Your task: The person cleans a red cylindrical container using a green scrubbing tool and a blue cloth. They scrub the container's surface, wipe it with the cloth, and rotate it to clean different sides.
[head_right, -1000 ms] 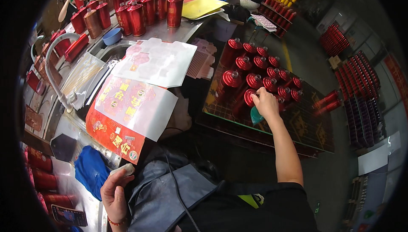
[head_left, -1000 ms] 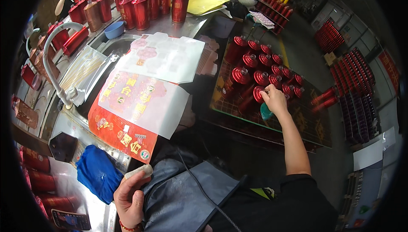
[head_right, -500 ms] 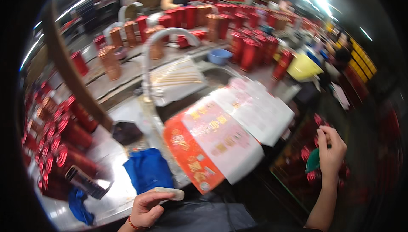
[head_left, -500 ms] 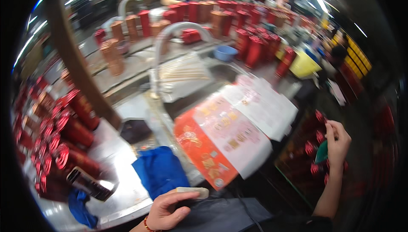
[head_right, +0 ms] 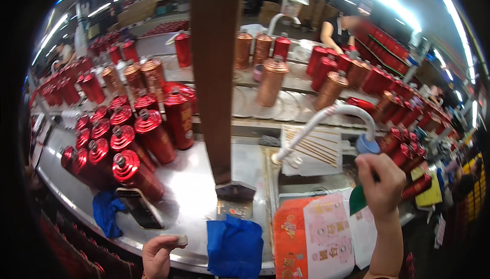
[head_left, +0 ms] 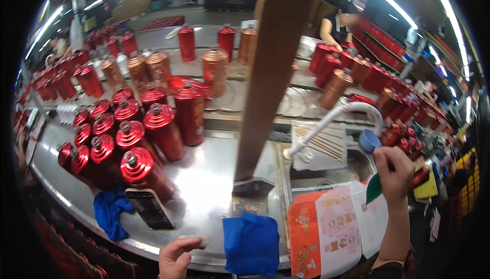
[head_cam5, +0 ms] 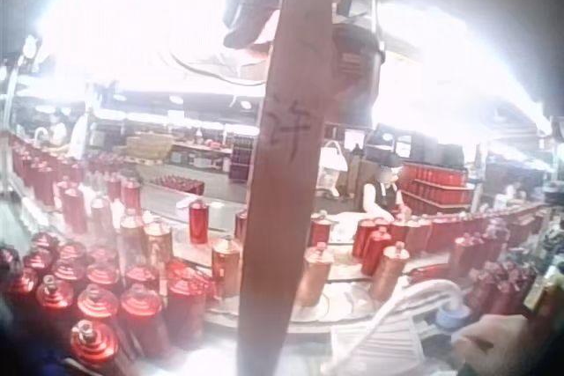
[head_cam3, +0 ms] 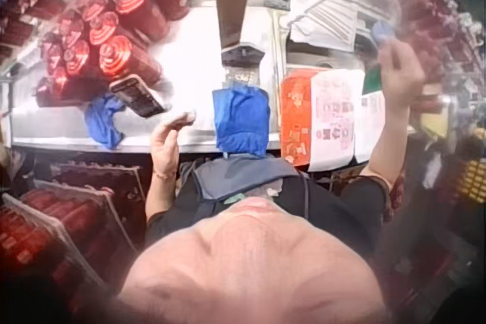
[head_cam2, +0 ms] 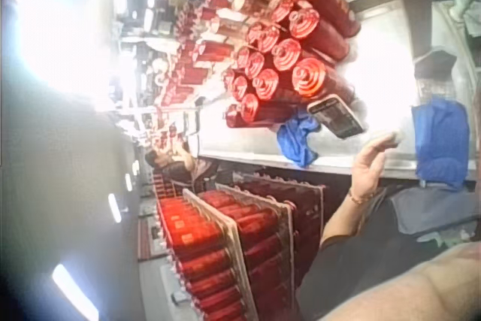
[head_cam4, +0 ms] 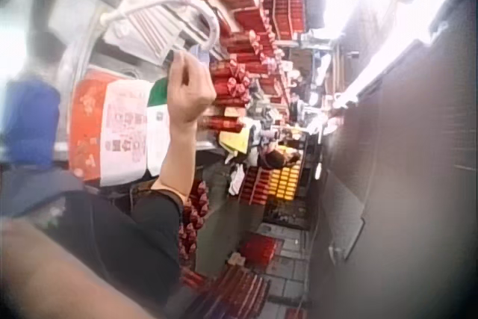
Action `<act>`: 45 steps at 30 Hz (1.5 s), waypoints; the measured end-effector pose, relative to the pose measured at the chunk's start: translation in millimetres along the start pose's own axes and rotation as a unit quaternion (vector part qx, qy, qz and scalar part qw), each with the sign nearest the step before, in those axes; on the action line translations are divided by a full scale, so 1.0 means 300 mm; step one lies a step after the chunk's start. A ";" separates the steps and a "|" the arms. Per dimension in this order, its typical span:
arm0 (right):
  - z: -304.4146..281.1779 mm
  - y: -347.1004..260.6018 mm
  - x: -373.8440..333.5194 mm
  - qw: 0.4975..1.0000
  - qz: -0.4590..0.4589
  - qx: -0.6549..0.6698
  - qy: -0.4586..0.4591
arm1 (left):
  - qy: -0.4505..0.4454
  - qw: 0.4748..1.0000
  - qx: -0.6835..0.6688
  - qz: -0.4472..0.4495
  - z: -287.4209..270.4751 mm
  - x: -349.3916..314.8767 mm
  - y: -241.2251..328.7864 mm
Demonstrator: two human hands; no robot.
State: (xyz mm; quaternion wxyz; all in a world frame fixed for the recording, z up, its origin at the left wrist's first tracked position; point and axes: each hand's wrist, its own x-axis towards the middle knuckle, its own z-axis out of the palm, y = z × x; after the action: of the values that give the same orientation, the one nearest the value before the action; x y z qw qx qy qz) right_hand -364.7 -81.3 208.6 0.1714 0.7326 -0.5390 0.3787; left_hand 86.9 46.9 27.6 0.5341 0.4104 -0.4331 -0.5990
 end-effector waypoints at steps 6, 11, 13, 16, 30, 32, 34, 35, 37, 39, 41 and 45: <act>0.312 -0.164 0.240 0.988 -0.128 0.071 -0.049 | -0.019 0.949 0.228 0.218 0.098 0.095 0.068; 0.714 -0.124 0.439 0.967 -0.092 0.111 -0.211 | -0.014 0.899 0.284 0.333 0.159 0.116 0.037; 0.879 -0.110 0.491 0.951 -0.082 0.085 -0.285 | -0.004 0.899 0.295 0.324 0.154 0.088 0.027; 1.043 -0.073 0.498 0.945 -0.047 0.072 -0.316 | 0.026 0.879 0.361 0.310 0.088 0.034 0.027; 1.322 0.296 0.345 0.893 0.178 0.257 -0.324 | -0.002 0.894 0.349 0.282 0.010 0.068 0.040; 1.287 0.361 0.340 0.934 0.119 0.133 -0.309 | -0.006 0.896 0.347 0.276 0.011 0.064 0.034; 1.267 0.268 0.321 0.927 0.133 0.168 -0.307 | 0.004 0.896 0.361 0.260 -0.003 0.033 0.040; 1.240 0.273 0.316 0.938 0.124 0.149 -0.286 | 0.008 0.893 0.364 0.264 -0.006 0.027 0.041; 1.215 0.359 0.277 0.974 0.065 0.092 -0.197 | -0.003 0.893 0.362 0.269 -0.004 0.045 0.039; 1.187 0.339 0.281 0.988 0.033 0.060 -0.135 | -0.004 0.897 0.353 0.266 0.005 0.048 0.036; 1.111 0.194 0.327 0.991 0.047 0.041 -0.121 | -0.006 0.896 0.355 0.267 0.014 0.049 0.048; 0.935 -0.004 0.437 0.993 0.046 -0.031 -0.101 | -0.030 0.882 0.360 0.302 0.063 0.040 0.097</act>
State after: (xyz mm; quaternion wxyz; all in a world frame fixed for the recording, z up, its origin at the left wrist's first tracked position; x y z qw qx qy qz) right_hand -242.6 -352.3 122.2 0.1207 0.7358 -0.5984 0.2932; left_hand 75.9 34.8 60.6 0.4915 0.4056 -0.7374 -0.2238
